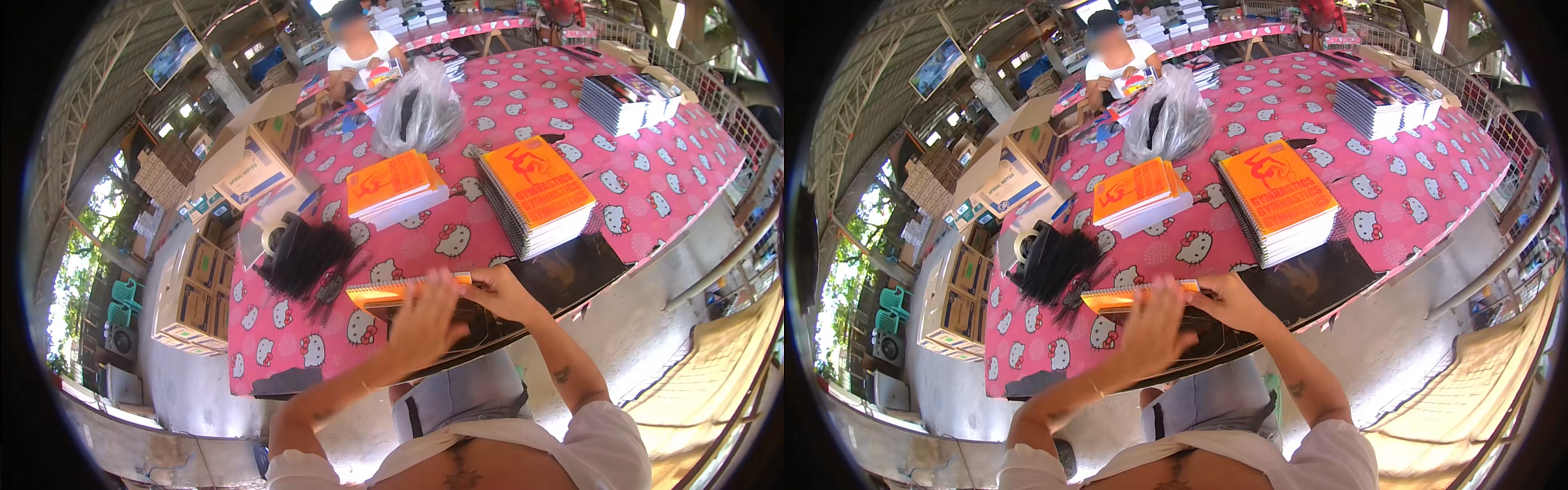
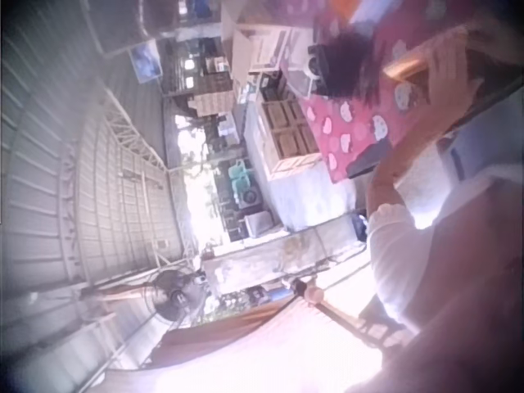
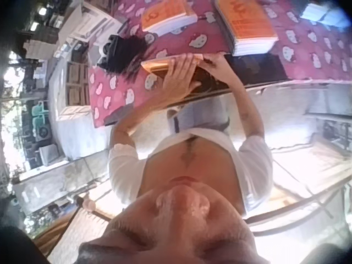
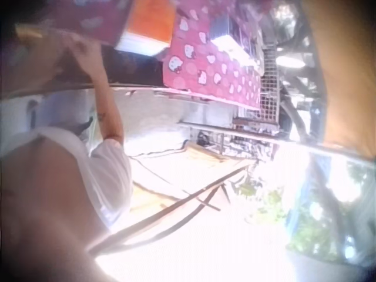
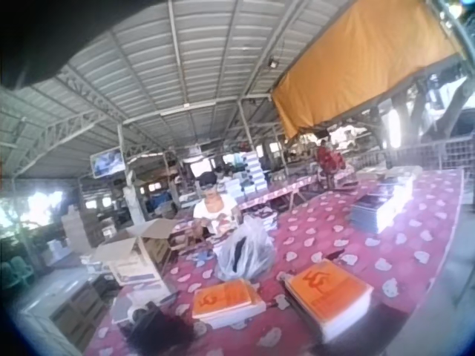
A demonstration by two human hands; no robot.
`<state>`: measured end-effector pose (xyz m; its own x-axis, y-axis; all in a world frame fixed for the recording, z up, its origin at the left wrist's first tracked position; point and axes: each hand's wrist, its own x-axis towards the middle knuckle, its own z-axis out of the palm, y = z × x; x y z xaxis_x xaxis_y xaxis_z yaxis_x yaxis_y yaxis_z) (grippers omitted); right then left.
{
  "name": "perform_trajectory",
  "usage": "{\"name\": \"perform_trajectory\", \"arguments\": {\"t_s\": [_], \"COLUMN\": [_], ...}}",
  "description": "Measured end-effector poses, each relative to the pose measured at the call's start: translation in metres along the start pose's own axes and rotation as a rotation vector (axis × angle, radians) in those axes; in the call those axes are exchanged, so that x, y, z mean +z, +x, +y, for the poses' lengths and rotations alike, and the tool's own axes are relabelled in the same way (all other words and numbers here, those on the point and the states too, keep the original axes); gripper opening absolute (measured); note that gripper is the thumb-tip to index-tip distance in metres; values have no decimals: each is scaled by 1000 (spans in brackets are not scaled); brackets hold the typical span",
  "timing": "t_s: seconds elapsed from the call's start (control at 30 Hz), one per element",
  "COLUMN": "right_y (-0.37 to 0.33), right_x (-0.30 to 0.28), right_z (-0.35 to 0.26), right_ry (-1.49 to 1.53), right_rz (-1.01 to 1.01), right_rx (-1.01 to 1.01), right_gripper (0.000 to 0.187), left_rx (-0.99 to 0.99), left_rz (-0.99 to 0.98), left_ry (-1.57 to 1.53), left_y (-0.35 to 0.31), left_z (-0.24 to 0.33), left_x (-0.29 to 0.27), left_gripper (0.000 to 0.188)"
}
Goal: The person tapes black plastic spines onto the edges of notebooks and then stacks the taped books onto a pile on the table.
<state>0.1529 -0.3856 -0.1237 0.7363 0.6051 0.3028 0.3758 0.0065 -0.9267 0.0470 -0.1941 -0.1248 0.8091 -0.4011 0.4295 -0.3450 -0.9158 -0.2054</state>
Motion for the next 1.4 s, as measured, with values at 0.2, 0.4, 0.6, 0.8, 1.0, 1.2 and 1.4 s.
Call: {"name": "perform_trajectory", "arguments": {"t_s": [0.2,0.4,0.6,0.8,1.0,1.2,1.4], "right_y": [-1,-1,13,32,19,-35,8], "right_x": [1,-7,-32,-41,-1,15,-122], "right_z": [2,-3,-15,-32,-35,-124,-122], "right_ry": [-94,-211,73,-151,-444,-222,530], "right_rz": [53,4,-34,-171,293,431,423], "right_rx": [-89,-105,-73,-268,-244,-447,-129], "right_gripper": [17,16,13,13,21,74,50], "left_rx": [-49,-135,-59,-82,-103,-329,149], "left_rz": [-67,78,218,216,142,206,272], "left_ry": [-25,-386,-461,-450,-387,-1106,-998], "left_y": [38,49,51,49,45,113,272], "left_z": [-11,-22,-26,-22,-29,-21,-77], "left_x": [-25,-38,-29,-34,-61,-153,-67], "left_gripper": [86,45,15,13,16,33,46]}}
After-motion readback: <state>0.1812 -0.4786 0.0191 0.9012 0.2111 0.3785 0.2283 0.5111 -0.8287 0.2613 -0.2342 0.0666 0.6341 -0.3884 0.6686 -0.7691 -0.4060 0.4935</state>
